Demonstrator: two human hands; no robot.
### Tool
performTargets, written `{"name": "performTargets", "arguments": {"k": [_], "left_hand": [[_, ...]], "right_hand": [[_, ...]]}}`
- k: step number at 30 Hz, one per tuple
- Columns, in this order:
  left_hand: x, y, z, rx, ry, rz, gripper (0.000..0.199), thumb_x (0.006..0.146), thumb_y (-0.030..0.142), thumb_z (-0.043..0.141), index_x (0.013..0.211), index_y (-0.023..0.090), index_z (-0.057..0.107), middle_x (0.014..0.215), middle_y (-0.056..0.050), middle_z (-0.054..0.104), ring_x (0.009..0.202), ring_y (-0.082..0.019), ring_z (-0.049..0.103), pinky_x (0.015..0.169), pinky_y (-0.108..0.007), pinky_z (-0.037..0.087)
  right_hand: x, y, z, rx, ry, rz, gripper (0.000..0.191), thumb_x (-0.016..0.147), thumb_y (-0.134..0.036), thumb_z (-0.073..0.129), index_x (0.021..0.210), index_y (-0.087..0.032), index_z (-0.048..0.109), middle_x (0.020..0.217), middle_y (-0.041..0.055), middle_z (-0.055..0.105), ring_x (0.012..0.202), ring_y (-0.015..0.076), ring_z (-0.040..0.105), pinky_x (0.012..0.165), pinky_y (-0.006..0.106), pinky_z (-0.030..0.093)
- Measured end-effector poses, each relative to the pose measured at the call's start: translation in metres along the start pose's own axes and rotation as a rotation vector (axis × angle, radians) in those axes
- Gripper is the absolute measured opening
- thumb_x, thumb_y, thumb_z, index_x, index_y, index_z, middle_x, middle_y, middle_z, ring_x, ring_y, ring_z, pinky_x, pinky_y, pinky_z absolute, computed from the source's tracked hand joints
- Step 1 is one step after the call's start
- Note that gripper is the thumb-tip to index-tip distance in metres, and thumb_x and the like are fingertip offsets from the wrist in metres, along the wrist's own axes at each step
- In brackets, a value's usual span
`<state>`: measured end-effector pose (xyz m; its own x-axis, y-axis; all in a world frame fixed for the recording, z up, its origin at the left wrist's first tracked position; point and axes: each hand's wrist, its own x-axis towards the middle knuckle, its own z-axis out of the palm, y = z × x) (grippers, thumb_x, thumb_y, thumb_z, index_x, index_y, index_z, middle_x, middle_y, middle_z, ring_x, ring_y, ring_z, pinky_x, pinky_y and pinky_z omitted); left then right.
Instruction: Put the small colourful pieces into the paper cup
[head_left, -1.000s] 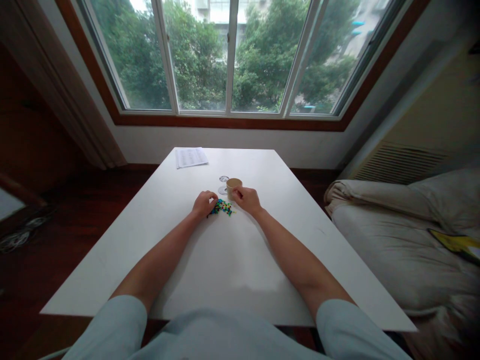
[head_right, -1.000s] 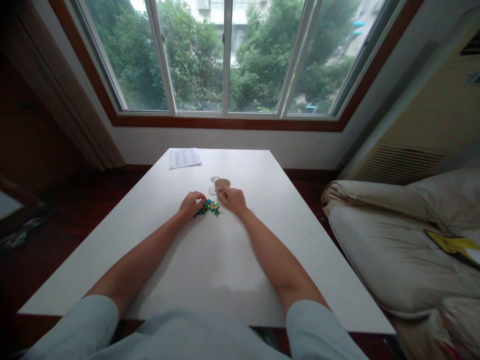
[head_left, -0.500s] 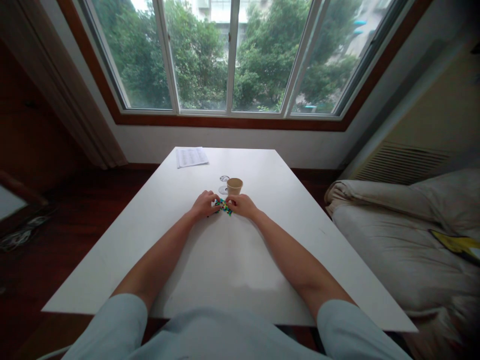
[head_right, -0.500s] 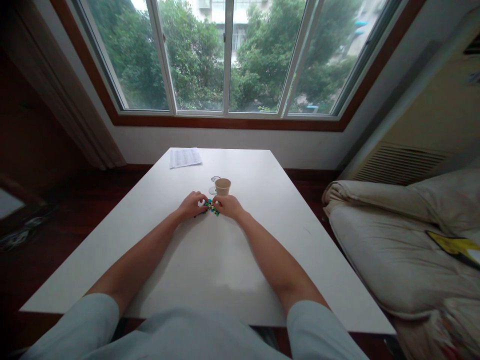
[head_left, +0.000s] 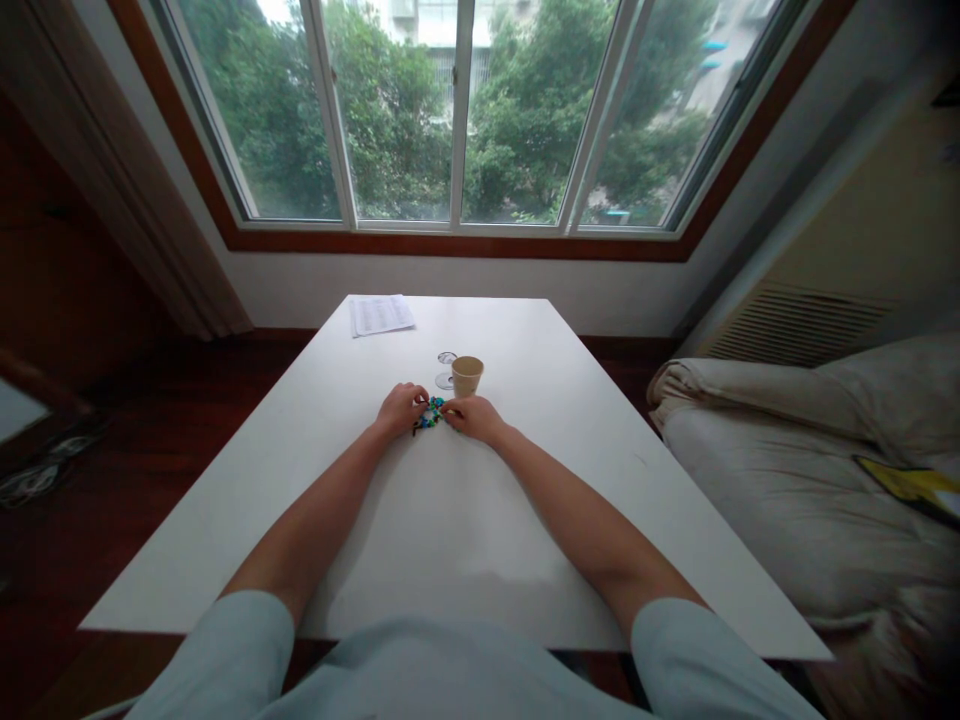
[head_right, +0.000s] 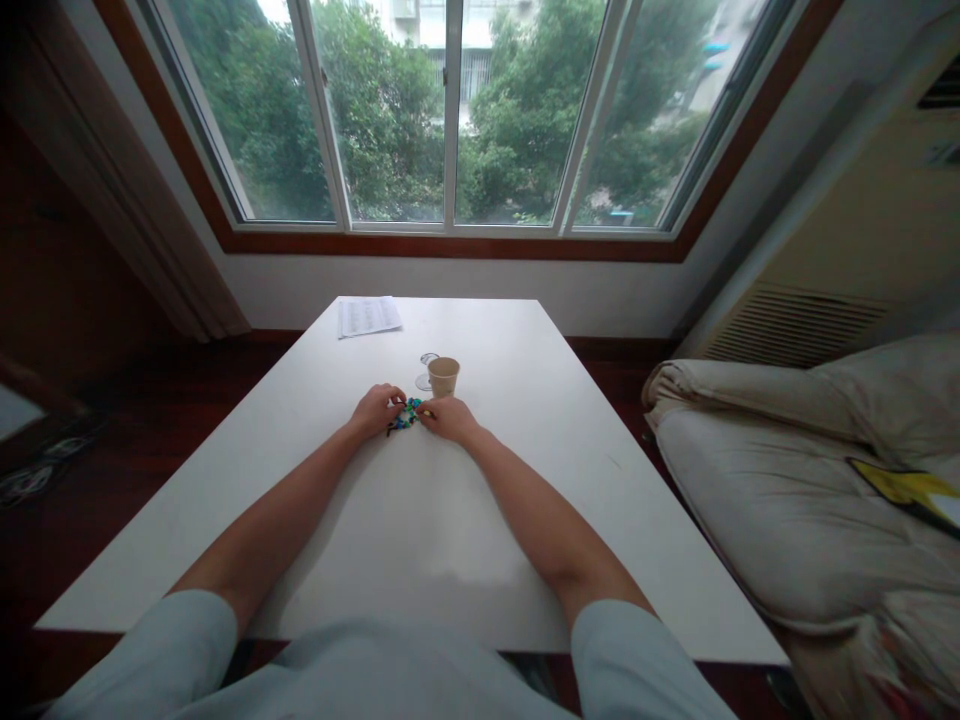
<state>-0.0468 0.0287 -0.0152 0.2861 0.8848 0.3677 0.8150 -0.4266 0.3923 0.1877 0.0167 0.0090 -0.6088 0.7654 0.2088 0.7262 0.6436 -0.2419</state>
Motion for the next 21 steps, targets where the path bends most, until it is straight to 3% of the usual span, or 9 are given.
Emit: {"name": "performTargets", "arguments": {"k": [9, 16, 21], "left_hand": [[-0.002, 0.007, -0.002, -0.007, 0.025, -0.006, 0.011, 0.085, 0.021, 0.066, 0.093, 0.023, 0.073, 0.094, -0.006, 0.066, 0.094, -0.021, 0.057, 0.086, -0.034, 0.046], [-0.002, 0.007, -0.002, 0.000, 0.039, 0.012, 0.019, 0.080, 0.011, 0.061, 0.089, 0.023, 0.074, 0.093, -0.006, 0.065, 0.094, -0.022, 0.056, 0.086, -0.036, 0.046], [-0.003, 0.010, -0.003, -0.004, 0.038, 0.018, 0.011, 0.082, 0.019, 0.066, 0.089, 0.022, 0.074, 0.093, -0.006, 0.065, 0.094, -0.022, 0.055, 0.086, -0.036, 0.046]], "right_hand": [[-0.002, -0.009, 0.000, -0.031, 0.034, 0.081, 0.027, 0.096, -0.038, 0.056, 0.115, -0.030, 0.074, 0.102, 0.0023, 0.076, 0.089, 0.0175, 0.067, 0.073, 0.024, 0.042], [0.001, -0.009, 0.004, 0.133, 0.036, 0.070, 0.022, 0.094, -0.035, 0.061, 0.107, -0.025, 0.075, 0.090, 0.0007, 0.075, 0.076, 0.0133, 0.063, 0.066, 0.022, 0.039], [0.000, -0.012, 0.003, 0.063, 0.061, 0.099, 0.020, 0.092, -0.034, 0.061, 0.104, -0.026, 0.074, 0.095, 0.0011, 0.074, 0.081, 0.0146, 0.064, 0.069, 0.023, 0.039]]}}
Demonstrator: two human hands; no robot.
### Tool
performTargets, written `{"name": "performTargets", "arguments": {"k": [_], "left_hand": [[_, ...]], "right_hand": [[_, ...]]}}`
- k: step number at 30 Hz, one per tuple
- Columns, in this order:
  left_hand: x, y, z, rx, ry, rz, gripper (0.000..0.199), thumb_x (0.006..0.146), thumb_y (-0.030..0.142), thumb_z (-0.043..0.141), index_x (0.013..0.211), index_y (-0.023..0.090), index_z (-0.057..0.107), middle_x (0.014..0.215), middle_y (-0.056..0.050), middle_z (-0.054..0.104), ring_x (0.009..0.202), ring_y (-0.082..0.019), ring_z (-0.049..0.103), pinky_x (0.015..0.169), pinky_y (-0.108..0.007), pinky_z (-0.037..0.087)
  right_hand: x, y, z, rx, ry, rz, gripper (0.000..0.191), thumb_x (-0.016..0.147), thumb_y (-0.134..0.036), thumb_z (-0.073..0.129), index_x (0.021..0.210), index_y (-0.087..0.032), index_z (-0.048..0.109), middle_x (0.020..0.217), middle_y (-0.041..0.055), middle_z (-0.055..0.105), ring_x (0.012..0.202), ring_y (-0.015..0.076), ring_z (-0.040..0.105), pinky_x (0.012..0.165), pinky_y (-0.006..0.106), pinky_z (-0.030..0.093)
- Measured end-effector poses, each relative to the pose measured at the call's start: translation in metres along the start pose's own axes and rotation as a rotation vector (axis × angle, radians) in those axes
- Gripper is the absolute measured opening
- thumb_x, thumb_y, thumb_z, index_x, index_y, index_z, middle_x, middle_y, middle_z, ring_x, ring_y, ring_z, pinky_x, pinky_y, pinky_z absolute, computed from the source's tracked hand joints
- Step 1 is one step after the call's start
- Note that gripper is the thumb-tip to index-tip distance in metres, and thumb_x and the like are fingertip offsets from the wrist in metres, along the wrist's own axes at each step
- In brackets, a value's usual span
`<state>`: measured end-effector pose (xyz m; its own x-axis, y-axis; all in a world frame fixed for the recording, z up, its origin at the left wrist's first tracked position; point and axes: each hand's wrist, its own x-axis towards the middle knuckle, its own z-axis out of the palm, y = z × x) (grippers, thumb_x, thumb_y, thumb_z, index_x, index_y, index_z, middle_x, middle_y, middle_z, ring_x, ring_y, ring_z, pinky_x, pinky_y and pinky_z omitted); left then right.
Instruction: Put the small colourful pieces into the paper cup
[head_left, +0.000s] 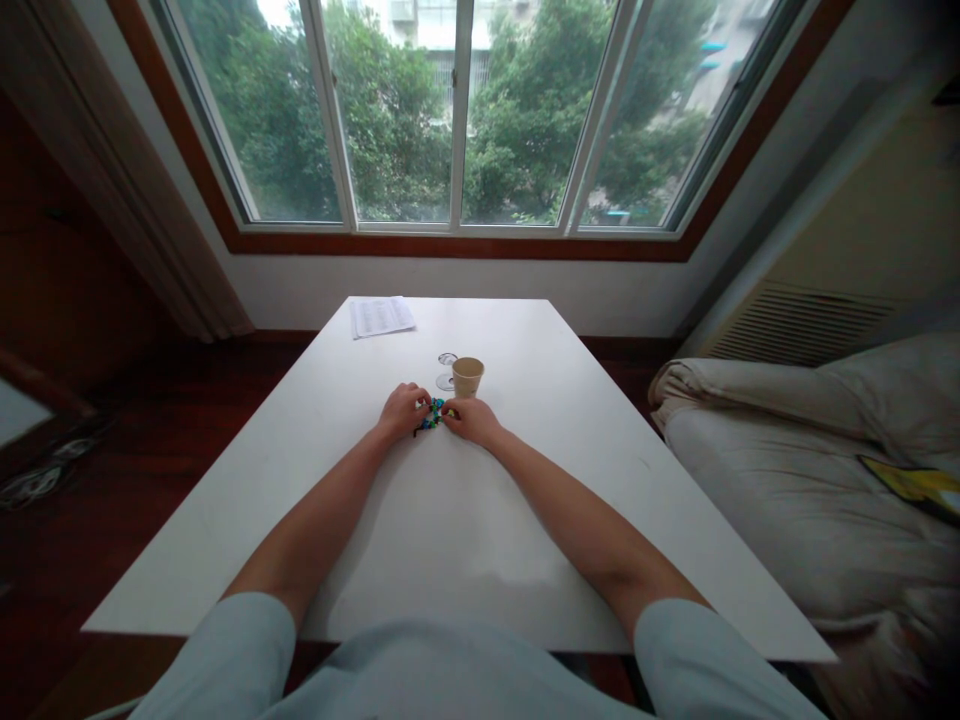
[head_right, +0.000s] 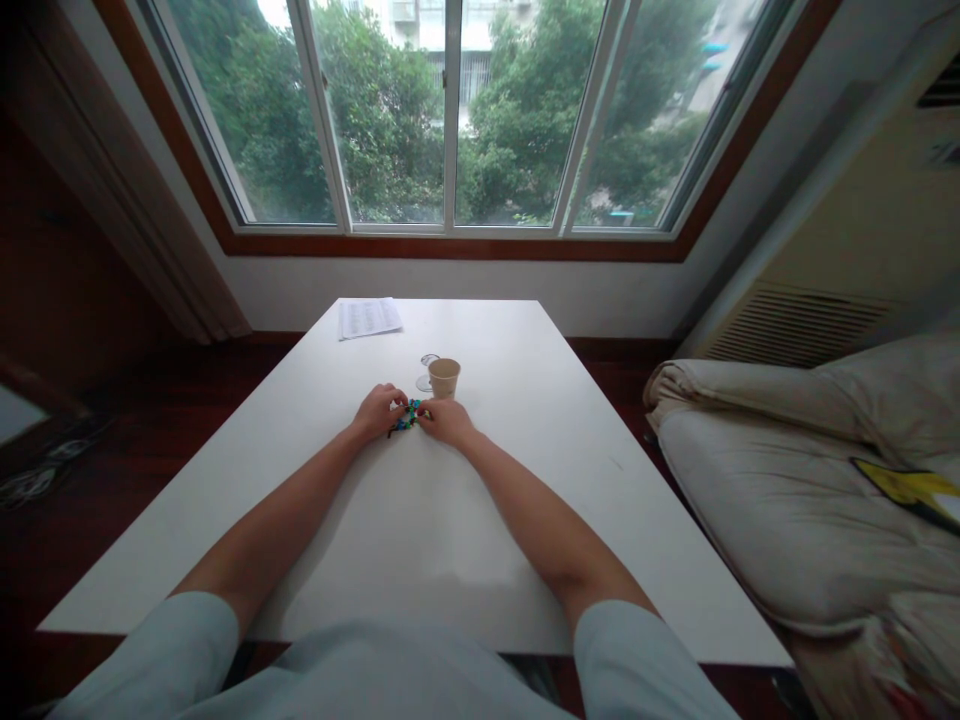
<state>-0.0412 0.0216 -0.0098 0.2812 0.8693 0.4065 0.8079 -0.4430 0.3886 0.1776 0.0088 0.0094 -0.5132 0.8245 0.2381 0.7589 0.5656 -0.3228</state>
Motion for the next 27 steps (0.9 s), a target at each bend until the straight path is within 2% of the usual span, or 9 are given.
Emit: {"name": "performTargets", "arguments": {"k": [7, 12, 16, 22, 27], "left_hand": [[-0.001, 0.007, -0.003, 0.019, 0.008, 0.036, 0.013, 0.088, 0.033, 0.068, 0.090, 0.023, 0.075, 0.093, -0.006, 0.065, 0.094, -0.022, 0.056, 0.085, -0.035, 0.046], [-0.002, 0.008, -0.003, 0.030, -0.012, 0.047, 0.013, 0.085, 0.023, 0.067, 0.095, 0.024, 0.075, 0.093, -0.006, 0.065, 0.094, -0.022, 0.056, 0.085, -0.035, 0.046], [-0.002, 0.007, -0.001, 0.042, -0.021, 0.049, 0.020, 0.082, 0.015, 0.064, 0.095, 0.024, 0.075, 0.093, -0.006, 0.066, 0.094, -0.022, 0.056, 0.084, -0.035, 0.046], [-0.002, 0.009, -0.001, 0.041, -0.013, 0.073, 0.014, 0.086, 0.022, 0.065, 0.095, 0.023, 0.076, 0.091, -0.006, 0.066, 0.092, -0.022, 0.056, 0.083, -0.035, 0.046], [-0.001, 0.013, -0.004, 0.079, -0.046, 0.117, 0.018, 0.085, 0.017, 0.063, 0.095, 0.024, 0.076, 0.093, -0.007, 0.067, 0.093, -0.023, 0.056, 0.084, -0.036, 0.046]], "right_hand": [[0.000, -0.004, 0.000, -0.043, -0.002, 0.020, 0.018, 0.093, -0.035, 0.059, 0.101, -0.026, 0.073, 0.098, 0.0015, 0.074, 0.086, 0.0163, 0.064, 0.070, 0.024, 0.040], [0.000, -0.007, -0.003, -0.099, -0.011, 0.103, 0.018, 0.092, -0.028, 0.059, 0.102, -0.026, 0.074, 0.104, 0.0038, 0.075, 0.093, 0.0193, 0.065, 0.073, 0.026, 0.042], [-0.001, -0.009, -0.005, -0.101, -0.014, 0.083, 0.018, 0.093, -0.030, 0.058, 0.103, -0.027, 0.073, 0.103, 0.0033, 0.075, 0.094, 0.0194, 0.066, 0.073, 0.026, 0.043], [-0.002, -0.012, -0.006, -0.104, -0.013, 0.051, 0.018, 0.092, -0.032, 0.059, 0.104, -0.027, 0.072, 0.102, 0.0032, 0.074, 0.092, 0.0189, 0.066, 0.073, 0.026, 0.044], [-0.002, -0.010, -0.006, -0.132, -0.005, 0.081, 0.018, 0.090, -0.028, 0.060, 0.102, -0.027, 0.073, 0.104, 0.0041, 0.075, 0.095, 0.0204, 0.066, 0.074, 0.027, 0.044]]}}
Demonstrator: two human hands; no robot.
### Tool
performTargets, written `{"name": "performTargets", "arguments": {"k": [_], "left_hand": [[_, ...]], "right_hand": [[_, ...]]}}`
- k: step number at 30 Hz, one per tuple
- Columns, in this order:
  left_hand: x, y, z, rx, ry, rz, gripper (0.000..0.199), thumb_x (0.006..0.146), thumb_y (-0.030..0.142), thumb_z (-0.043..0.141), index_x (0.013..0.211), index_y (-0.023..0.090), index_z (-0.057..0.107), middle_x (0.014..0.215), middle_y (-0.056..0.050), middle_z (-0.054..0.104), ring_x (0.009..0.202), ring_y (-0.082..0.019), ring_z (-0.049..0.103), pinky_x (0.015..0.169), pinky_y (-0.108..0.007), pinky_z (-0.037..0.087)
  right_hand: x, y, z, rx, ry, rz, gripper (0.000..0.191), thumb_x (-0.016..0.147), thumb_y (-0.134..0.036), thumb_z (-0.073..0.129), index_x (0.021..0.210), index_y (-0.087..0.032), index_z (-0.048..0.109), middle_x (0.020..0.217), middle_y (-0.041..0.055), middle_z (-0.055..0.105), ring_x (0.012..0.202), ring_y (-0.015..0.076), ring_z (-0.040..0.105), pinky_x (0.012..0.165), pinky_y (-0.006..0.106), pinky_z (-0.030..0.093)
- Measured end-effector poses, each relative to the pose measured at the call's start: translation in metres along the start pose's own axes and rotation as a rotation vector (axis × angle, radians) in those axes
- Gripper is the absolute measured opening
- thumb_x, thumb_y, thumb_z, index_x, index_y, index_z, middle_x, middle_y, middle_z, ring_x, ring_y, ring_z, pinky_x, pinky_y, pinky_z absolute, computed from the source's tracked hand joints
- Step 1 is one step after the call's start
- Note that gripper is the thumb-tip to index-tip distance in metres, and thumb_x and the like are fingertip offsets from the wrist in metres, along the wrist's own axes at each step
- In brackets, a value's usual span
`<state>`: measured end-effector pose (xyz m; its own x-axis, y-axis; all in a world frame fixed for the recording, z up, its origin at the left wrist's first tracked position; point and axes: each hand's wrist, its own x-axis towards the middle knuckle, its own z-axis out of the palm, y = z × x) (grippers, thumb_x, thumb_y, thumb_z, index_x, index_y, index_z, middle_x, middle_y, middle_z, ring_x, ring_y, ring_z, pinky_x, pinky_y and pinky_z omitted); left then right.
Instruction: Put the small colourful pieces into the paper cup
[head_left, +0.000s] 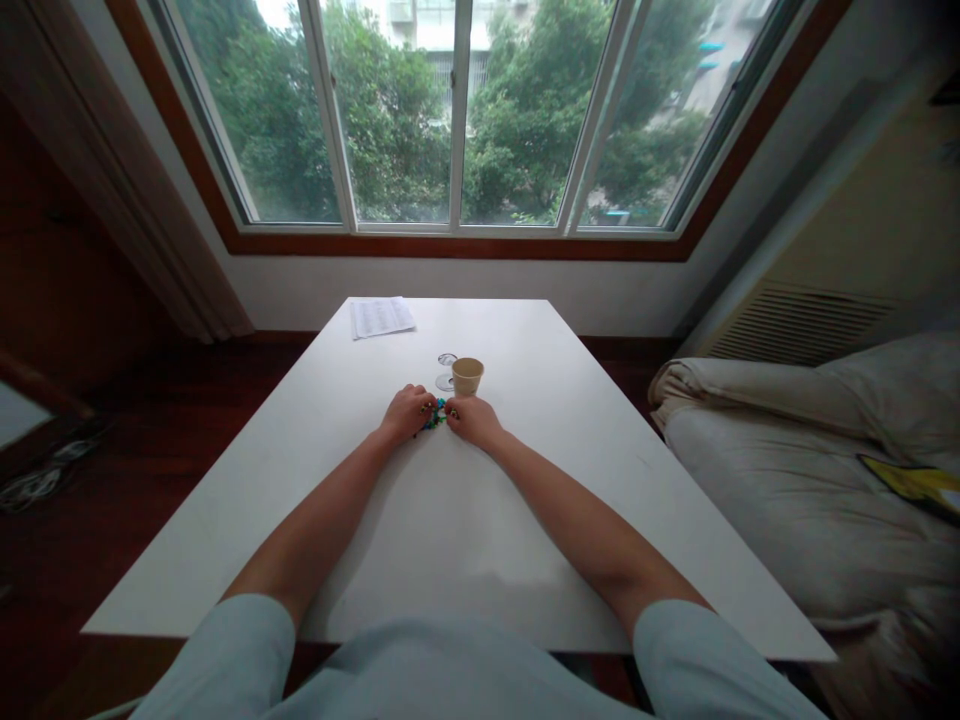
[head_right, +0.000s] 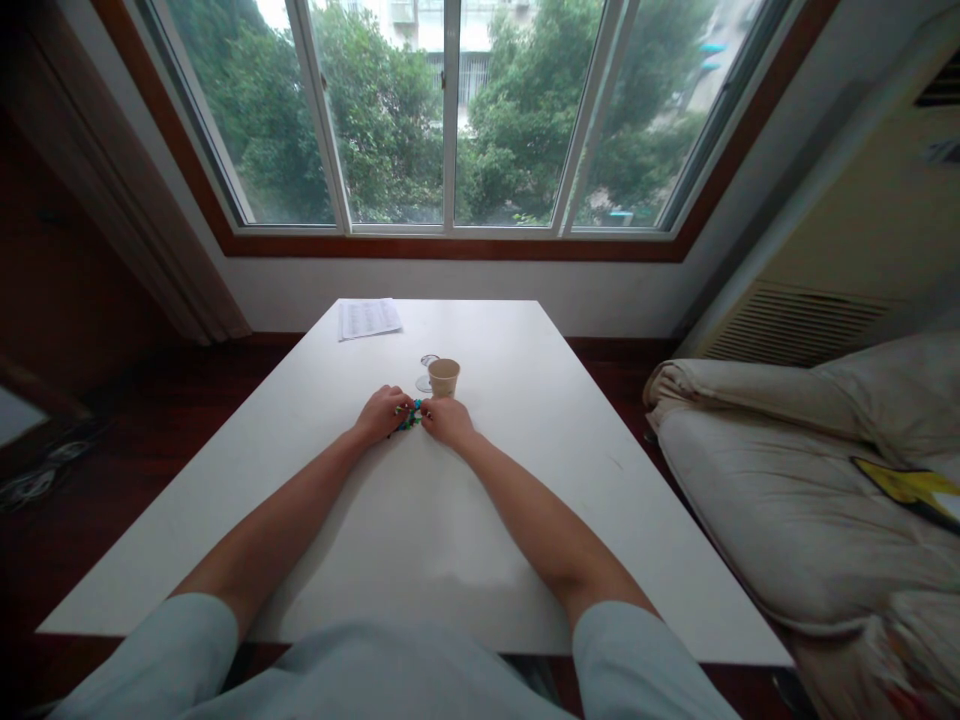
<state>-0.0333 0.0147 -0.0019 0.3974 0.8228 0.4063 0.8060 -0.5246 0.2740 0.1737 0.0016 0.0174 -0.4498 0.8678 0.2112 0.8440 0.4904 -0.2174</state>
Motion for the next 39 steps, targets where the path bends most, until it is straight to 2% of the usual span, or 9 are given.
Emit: {"name": "performTargets", "arguments": {"k": [5, 8, 17, 27, 33, 39], "left_hand": [[-0.0007, 0.0019, 0.0009, 0.024, -0.016, 0.027, 0.019, 0.086, 0.020, 0.062, 0.097, 0.025, 0.077, 0.094, -0.007, 0.067, 0.093, -0.023, 0.056, 0.084, -0.036, 0.046], [-0.0013, 0.0027, 0.0010, 0.017, -0.023, 0.024, 0.020, 0.086, 0.020, 0.061, 0.097, 0.025, 0.077, 0.093, -0.007, 0.067, 0.094, -0.023, 0.056, 0.085, -0.036, 0.047], [-0.0015, 0.0016, 0.0028, -0.035, -0.020, 0.040, 0.030, 0.083, 0.014, 0.061, 0.104, 0.028, 0.077, 0.093, -0.006, 0.067, 0.094, -0.023, 0.057, 0.086, -0.035, 0.047], [-0.0016, 0.0006, 0.0036, -0.056, -0.012, 0.005, 0.021, 0.084, 0.019, 0.064, 0.099, 0.025, 0.077, 0.092, -0.006, 0.067, 0.094, -0.022, 0.058, 0.085, -0.035, 0.048], [-0.0011, -0.0013, 0.0050, -0.045, -0.010, 0.012, 0.018, 0.083, 0.016, 0.063, 0.094, 0.023, 0.076, 0.092, -0.006, 0.067, 0.092, -0.022, 0.057, 0.084, -0.035, 0.047], [-0.0017, -0.0037, 0.0046, -0.013, 0.014, -0.003, 0.014, 0.084, 0.021, 0.066, 0.093, 0.023, 0.076, 0.092, -0.006, 0.067, 0.093, -0.023, 0.057, 0.084, -0.035, 0.046]], "right_hand": [[0.0002, 0.0004, 0.0011, 0.037, 0.005, -0.018, 0.017, 0.092, -0.033, 0.060, 0.102, -0.027, 0.073, 0.101, 0.0036, 0.074, 0.094, 0.0199, 0.065, 0.074, 0.026, 0.043], [0.0002, -0.0022, 0.0005, 0.043, 0.009, -0.013, 0.018, 0.093, -0.030, 0.059, 0.102, -0.026, 0.073, 0.101, 0.0035, 0.074, 0.094, 0.0191, 0.065, 0.075, 0.026, 0.043], [-0.0010, -0.0030, -0.0006, 0.053, 0.000, -0.014, 0.017, 0.092, -0.033, 0.061, 0.103, -0.027, 0.073, 0.101, 0.0026, 0.074, 0.092, 0.0185, 0.065, 0.074, 0.025, 0.043], [-0.0008, 0.0001, 0.0024, 0.022, 0.013, -0.019, 0.020, 0.090, -0.027, 0.058, 0.104, -0.027, 0.072, 0.102, 0.0036, 0.074, 0.095, 0.0199, 0.065, 0.076, 0.027, 0.043], [0.0011, 0.0014, 0.0055, 0.052, 0.002, -0.023, 0.021, 0.089, -0.027, 0.059, 0.105, -0.028, 0.072, 0.101, 0.0022, 0.073, 0.093, 0.0189, 0.064, 0.076, 0.026, 0.043], [0.0034, 0.0030, 0.0071, 0.089, -0.021, 0.008, 0.017, 0.092, -0.031, 0.060, 0.103, -0.027, 0.073, 0.103, 0.0017, 0.074, 0.092, 0.0179, 0.065, 0.076, 0.025, 0.044]]}}
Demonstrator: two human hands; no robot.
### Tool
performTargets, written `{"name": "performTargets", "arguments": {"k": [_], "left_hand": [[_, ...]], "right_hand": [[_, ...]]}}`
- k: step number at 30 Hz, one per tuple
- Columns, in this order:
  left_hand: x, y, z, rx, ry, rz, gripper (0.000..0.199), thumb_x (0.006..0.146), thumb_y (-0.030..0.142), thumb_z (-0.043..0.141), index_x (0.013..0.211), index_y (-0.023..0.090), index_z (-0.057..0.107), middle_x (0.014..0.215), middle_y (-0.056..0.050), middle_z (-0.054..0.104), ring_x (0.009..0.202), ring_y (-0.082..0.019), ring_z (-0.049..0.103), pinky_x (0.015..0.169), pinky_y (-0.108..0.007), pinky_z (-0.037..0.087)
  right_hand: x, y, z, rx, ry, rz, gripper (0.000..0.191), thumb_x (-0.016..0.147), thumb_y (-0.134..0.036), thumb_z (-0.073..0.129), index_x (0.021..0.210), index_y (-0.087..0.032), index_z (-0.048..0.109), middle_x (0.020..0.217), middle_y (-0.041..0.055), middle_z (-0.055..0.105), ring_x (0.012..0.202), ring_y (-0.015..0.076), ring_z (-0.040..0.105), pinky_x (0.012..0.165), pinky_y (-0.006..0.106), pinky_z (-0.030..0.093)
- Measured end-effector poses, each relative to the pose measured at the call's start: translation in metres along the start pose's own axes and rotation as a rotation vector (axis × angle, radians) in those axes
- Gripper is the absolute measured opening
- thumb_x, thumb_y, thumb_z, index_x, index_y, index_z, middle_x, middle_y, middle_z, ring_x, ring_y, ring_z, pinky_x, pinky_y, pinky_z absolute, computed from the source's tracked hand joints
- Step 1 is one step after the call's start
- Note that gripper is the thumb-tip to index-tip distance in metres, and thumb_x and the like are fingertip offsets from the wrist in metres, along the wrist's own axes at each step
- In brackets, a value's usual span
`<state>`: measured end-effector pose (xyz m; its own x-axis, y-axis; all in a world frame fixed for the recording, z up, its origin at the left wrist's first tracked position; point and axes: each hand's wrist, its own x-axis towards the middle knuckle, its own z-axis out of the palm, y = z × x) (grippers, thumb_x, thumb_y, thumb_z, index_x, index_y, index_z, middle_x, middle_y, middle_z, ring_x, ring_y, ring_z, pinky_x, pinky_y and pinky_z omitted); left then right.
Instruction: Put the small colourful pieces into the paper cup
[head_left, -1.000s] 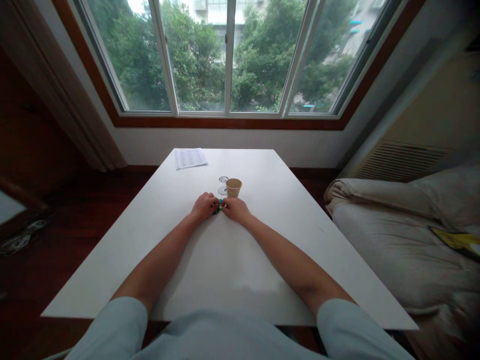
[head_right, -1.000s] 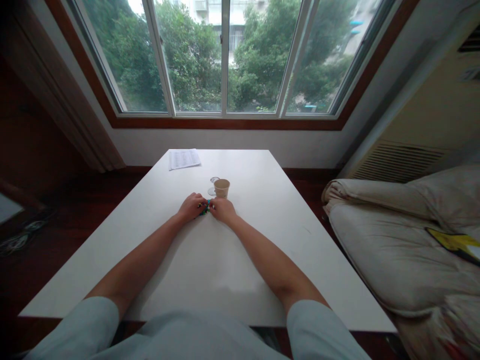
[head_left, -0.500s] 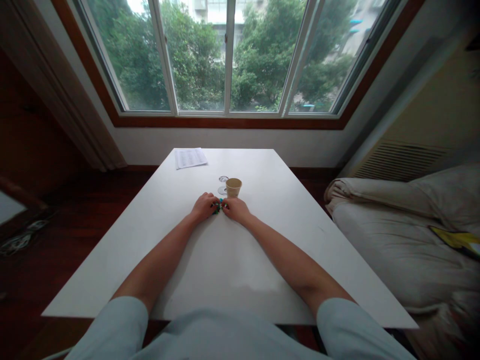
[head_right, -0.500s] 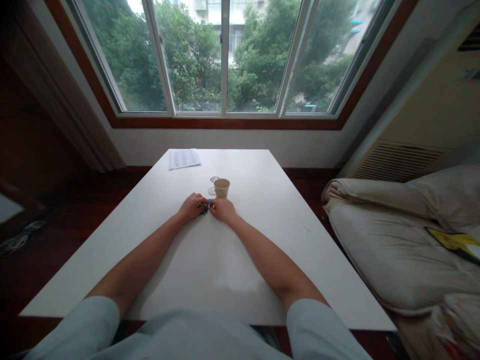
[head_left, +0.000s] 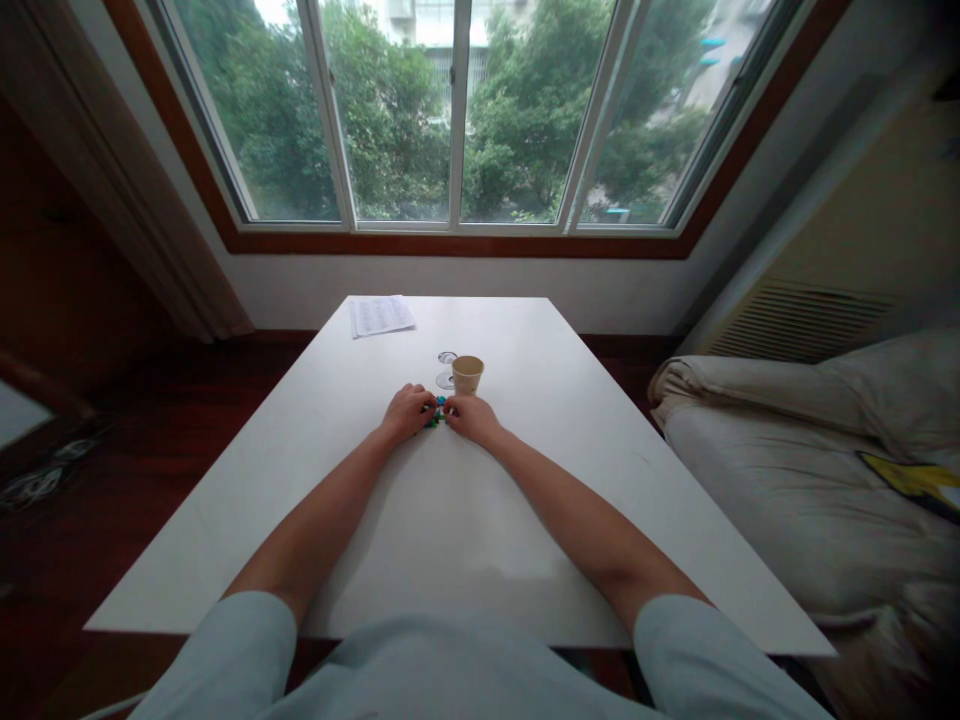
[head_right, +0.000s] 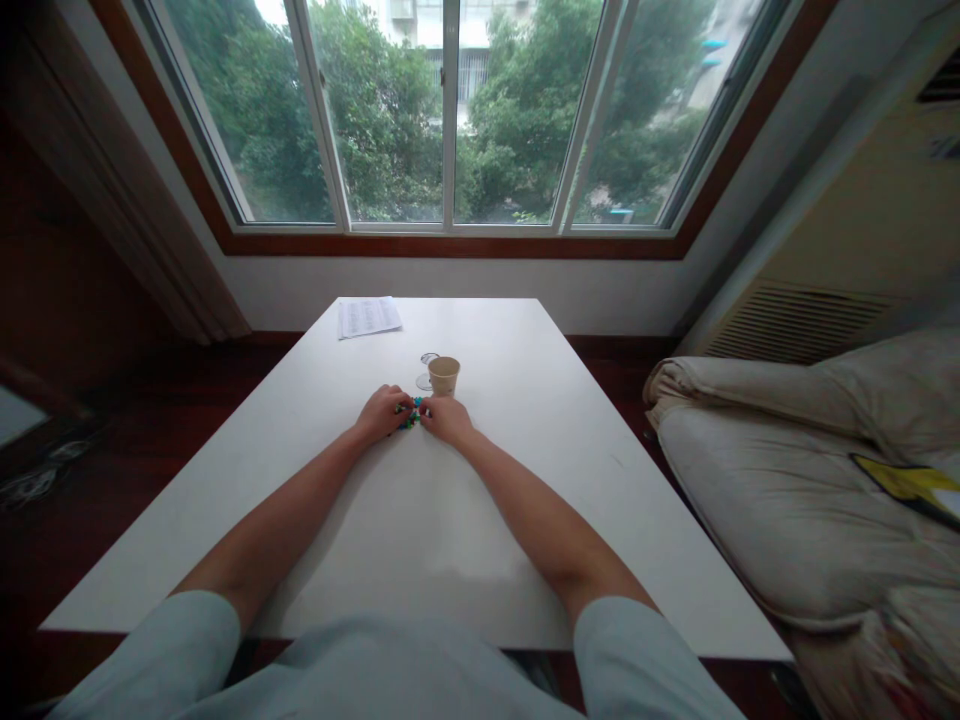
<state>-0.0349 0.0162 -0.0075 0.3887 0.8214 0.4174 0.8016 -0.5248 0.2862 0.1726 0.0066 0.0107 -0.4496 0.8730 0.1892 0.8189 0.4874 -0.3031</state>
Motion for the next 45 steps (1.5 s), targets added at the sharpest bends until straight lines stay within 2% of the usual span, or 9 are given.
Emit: {"name": "performTargets", "arguments": {"k": [10, 16, 20, 23, 28, 31, 37, 42, 45], "left_hand": [[0.001, 0.002, -0.001, -0.024, 0.031, -0.016, 0.012, 0.083, 0.019, 0.067, 0.090, 0.023, 0.076, 0.092, -0.007, 0.068, 0.093, -0.024, 0.057, 0.084, -0.036, 0.046], [0.003, 0.003, -0.001, -0.060, 0.088, -0.031, 0.011, 0.088, 0.019, 0.062, 0.090, 0.021, 0.073, 0.092, -0.006, 0.069, 0.090, -0.022, 0.058, 0.087, -0.036, 0.046], [0.003, 0.008, -0.004, -0.090, 0.095, -0.081, 0.009, 0.088, 0.019, 0.062, 0.091, 0.021, 0.070, 0.090, -0.005, 0.070, 0.086, -0.021, 0.060, 0.083, -0.034, 0.046], [0.004, 0.012, -0.007, -0.125, 0.103, -0.116, 0.009, 0.088, 0.018, 0.062, 0.092, 0.021, 0.070, 0.088, -0.004, 0.070, 0.083, -0.020, 0.061, 0.080, -0.033, 0.046], [0.003, 0.016, -0.010, -0.173, 0.131, -0.166, 0.010, 0.088, 0.019, 0.061, 0.095, 0.021, 0.068, 0.085, -0.003, 0.069, 0.077, -0.018, 0.061, 0.074, -0.030, 0.045], [0.003, 0.017, -0.012, -0.188, 0.121, -0.173, 0.009, 0.088, 0.020, 0.061, 0.094, 0.021, 0.067, 0.084, -0.002, 0.069, 0.074, -0.017, 0.060, 0.071, -0.028, 0.044], [0.003, 0.019, -0.013, -0.204, 0.105, -0.164, 0.012, 0.090, 0.020, 0.055, 0.091, 0.022, 0.067, 0.088, -0.002, 0.070, 0.078, -0.016, 0.060, 0.075, -0.027, 0.045], [0.003, 0.017, -0.009, -0.197, 0.112, -0.150, 0.015, 0.092, 0.021, 0.052, 0.093, 0.021, 0.066, 0.090, -0.002, 0.070, 0.079, -0.016, 0.060, 0.076, -0.027, 0.046], [0.003, 0.016, -0.008, -0.204, 0.123, -0.152, 0.015, 0.091, 0.021, 0.051, 0.093, 0.021, 0.066, 0.090, -0.002, 0.070, 0.079, -0.016, 0.060, 0.077, -0.028, 0.046]], "right_hand": [[-0.001, 0.004, -0.001, -0.003, 0.066, -0.058, 0.012, 0.093, -0.029, 0.062, 0.099, -0.026, 0.072, 0.100, 0.0037, 0.073, 0.091, 0.0192, 0.064, 0.074, 0.026, 0.043], [0.001, 0.003, 0.000, 0.095, 0.262, -0.174, 0.007, 0.093, -0.025, 0.062, 0.094, -0.021, 0.068, 0.096, 0.0051, 0.069, 0.089, 0.0175, 0.062, 0.076, 0.026, 0.042], [0.003, 0.007, 0.000, 0.212, 0.344, -0.241, 0.003, 0.091, -0.020, 0.061, 0.091, -0.020, 0.065, 0.088, 0.0029, 0.067, 0.083, 0.0163, 0.060, 0.075, 0.025, 0.043], [0.004, 0.010, -0.002, 0.287, 0.425, -0.261, 0.006, 0.091, -0.018, 0.057, 0.090, -0.021, 0.063, 0.085, 0.0024, 0.065, 0.081, 0.0166, 0.058, 0.075, 0.026, 0.044], [0.006, 0.015, -0.008, 0.336, 0.602, -0.284, 0.013, 0.097, -0.022, 0.049, 0.093, -0.021, 0.062, 0.088, 0.0051, 0.063, 0.087, 0.0196, 0.058, 0.081, 0.031, 0.047], [0.007, 0.019, -0.012, 0.372, 0.670, -0.281, 0.014, 0.099, -0.023, 0.048, 0.093, -0.022, 0.062, 0.091, 0.0058, 0.063, 0.089, 0.0206, 0.058, 0.083, 0.034, 0.049], [0.008, 0.029, -0.016, 0.374, 0.743, -0.253, 0.019, 0.096, -0.019, 0.048, 0.090, -0.023, 0.066, 0.094, 0.0058, 0.065, 0.097, 0.0226, 0.059, 0.089, 0.040, 0.051], [0.006, 0.033, -0.020, 0.320, 0.785, -0.183, 0.023, 0.096, -0.023, 0.049, 0.102, -0.023, 0.071, 0.106, 0.0077, 0.068, 0.106, 0.0238, 0.059, 0.096, 0.041, 0.050], [0.004, 0.031, -0.023, 0.269, 0.752, -0.138, 0.027, 0.098, -0.024, 0.048, 0.112, -0.023, 0.070, 0.117, 0.0090, 0.068, 0.114, 0.0251, 0.057, 0.103, 0.043, 0.047]]}}
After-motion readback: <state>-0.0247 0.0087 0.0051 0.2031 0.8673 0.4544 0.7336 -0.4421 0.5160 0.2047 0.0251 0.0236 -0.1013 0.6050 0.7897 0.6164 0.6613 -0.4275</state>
